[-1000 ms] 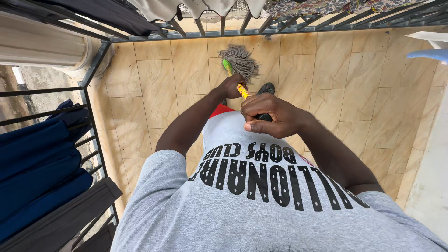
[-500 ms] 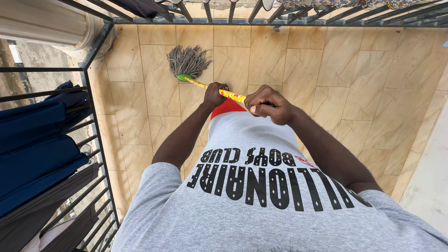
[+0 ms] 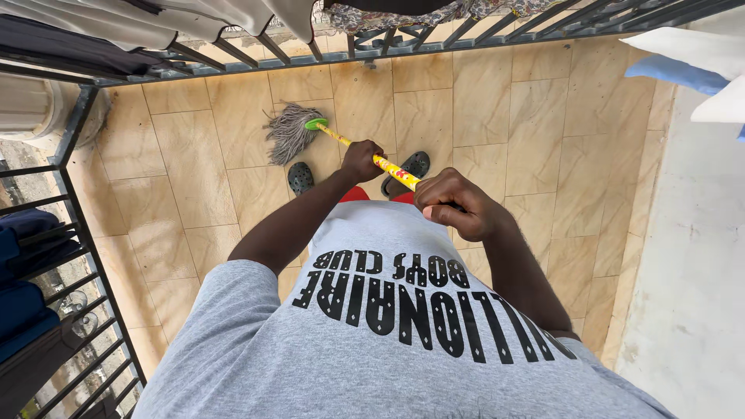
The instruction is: The person mops a tiled floor using a mop and bucket, dipping the mop into the bucket several times to wring it out.
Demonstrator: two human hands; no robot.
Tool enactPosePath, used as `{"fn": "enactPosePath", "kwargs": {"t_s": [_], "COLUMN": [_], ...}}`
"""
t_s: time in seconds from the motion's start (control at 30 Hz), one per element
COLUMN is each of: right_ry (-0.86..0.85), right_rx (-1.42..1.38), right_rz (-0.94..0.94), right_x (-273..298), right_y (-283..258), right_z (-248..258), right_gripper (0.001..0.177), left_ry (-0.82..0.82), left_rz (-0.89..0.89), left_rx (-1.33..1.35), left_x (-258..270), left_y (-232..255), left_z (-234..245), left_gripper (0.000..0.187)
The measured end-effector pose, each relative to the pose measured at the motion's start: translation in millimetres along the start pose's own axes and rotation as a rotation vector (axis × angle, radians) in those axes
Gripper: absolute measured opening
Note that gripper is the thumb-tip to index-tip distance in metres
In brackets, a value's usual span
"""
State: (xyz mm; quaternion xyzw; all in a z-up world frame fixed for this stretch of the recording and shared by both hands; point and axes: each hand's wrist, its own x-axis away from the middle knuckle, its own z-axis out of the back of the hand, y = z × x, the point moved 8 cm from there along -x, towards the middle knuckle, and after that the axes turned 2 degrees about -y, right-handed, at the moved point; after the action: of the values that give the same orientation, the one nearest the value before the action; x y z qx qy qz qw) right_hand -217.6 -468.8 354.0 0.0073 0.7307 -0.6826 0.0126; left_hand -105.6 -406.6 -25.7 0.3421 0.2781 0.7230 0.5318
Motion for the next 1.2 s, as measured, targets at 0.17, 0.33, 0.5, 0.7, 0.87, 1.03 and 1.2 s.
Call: {"fn": "enactPosePath", "kwargs": {"t_s": [0.17,0.33,0.5,0.7,0.87,1.03,1.2], "right_ry": [-0.033,0.148,0.378,0.396,0.156,-0.038,-0.132], "right_rx": [0.266,0.340,0.385,0.495,0.410,0.271,0.164], "right_rz": [-0.101,-0.117,-0.172,-0.204,-0.117,-0.044,0.003], "right_x": [70,120,146,130,103,84,75], "right_y": [-17,-9,-12,-27,-34,-32,-27], "right_z": [63,97,101,73,28,-34,-87], "right_gripper": [0.031,0.031,0.029,0.037,0.041,0.037,0.033], "left_ry": [-0.025,-0.062,-0.206,-0.451,-0.083,-0.079,0.095], "left_rz": [-0.212,-0.194,-0.408,-0.308,-0.305,-0.040,0.031], "left_rx": [-0.117,-0.103,0.222,0.168,0.234,0.053,0.072], "left_x": [-104,-173,-173,-129,-75,-13,71], "left_y": [94,159,228,224,171,119,93], "left_z": [-78,-139,-138,-158,-129,-96,-56], "left_gripper": [0.025,0.033,0.051,0.063,0.044,0.048,0.042]}}
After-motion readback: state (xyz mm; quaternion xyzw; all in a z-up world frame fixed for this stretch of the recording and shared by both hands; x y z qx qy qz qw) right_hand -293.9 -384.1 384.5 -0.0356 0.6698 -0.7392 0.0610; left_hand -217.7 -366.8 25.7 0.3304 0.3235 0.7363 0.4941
